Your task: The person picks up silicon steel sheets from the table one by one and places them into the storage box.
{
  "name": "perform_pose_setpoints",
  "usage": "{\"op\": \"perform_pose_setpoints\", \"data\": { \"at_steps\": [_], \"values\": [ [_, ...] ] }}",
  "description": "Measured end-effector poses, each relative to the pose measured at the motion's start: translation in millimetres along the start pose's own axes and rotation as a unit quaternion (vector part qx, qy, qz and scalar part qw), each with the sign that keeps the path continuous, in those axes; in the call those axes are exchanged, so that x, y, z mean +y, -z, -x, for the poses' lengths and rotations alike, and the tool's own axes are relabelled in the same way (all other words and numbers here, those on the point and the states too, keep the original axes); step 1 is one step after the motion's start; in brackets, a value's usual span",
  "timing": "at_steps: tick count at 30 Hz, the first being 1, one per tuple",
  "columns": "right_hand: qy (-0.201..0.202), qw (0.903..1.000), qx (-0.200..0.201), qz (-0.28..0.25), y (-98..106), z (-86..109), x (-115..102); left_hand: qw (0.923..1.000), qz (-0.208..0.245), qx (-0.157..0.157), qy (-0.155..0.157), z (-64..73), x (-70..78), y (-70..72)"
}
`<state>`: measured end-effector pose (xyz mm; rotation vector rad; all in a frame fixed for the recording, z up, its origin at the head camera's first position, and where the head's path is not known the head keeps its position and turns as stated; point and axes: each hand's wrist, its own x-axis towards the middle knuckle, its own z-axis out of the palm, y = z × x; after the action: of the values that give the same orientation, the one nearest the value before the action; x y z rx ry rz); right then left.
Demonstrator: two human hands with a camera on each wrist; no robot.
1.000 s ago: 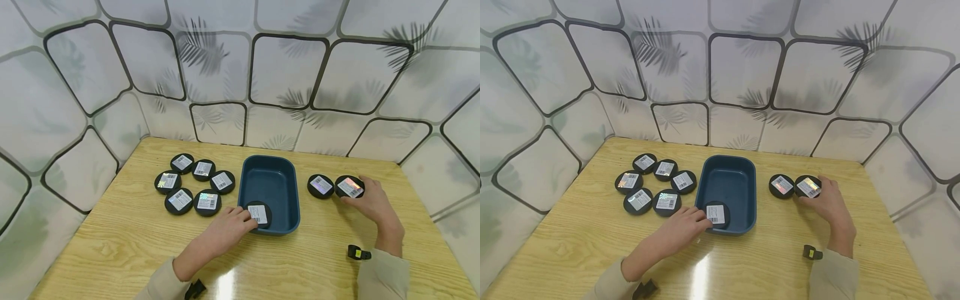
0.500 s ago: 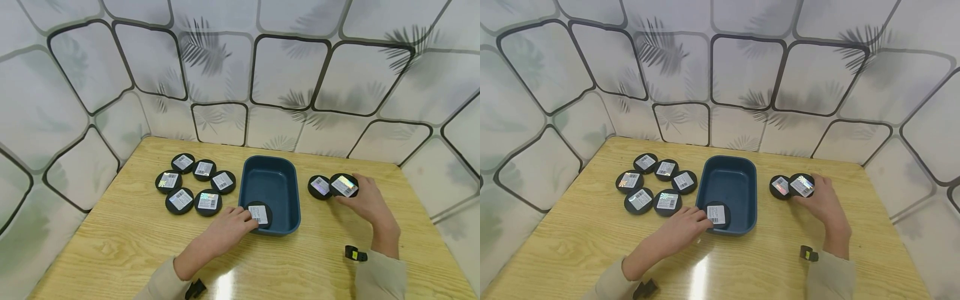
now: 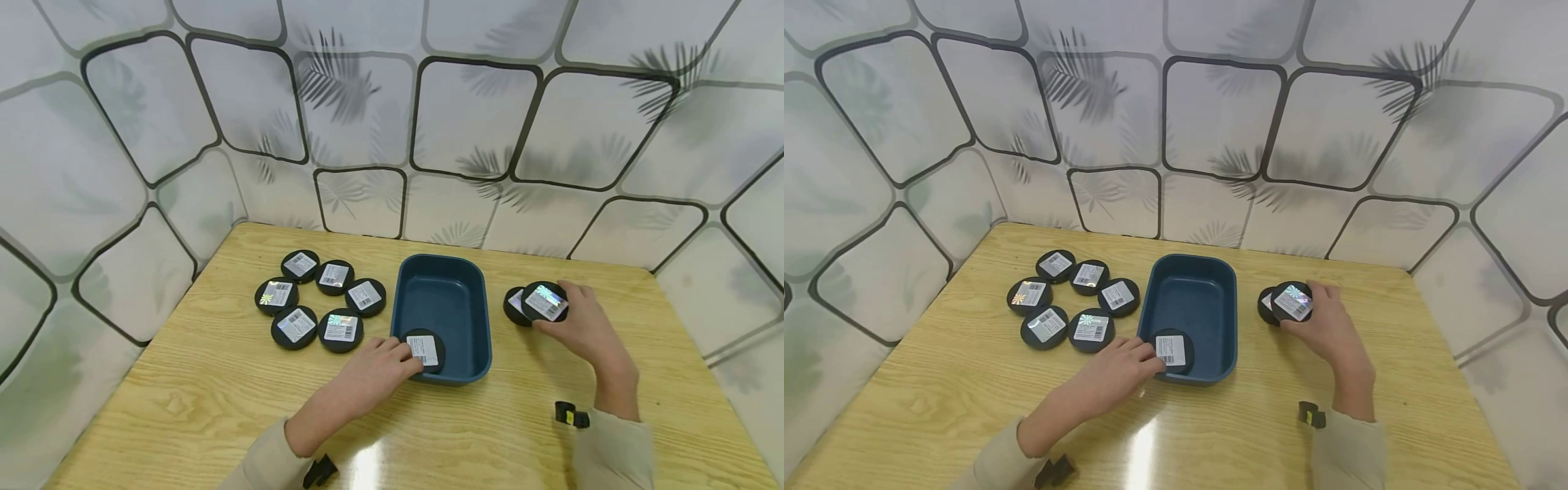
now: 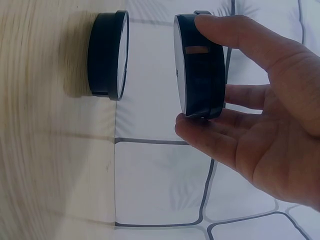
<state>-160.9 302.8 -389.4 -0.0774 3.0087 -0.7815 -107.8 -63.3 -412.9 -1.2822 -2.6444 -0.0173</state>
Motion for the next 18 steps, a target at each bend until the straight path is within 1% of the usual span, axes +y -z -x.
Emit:
{"op": "perform_pose_setpoints", "data": {
  "at_steps": [18],
  "values": [
    [0.024,0.9996,-0.006,-0.010,-8,-2.5,-20,1.0000,0.006,-0.006,0.004,-0.7,0.4,1.0]
  ]
}}
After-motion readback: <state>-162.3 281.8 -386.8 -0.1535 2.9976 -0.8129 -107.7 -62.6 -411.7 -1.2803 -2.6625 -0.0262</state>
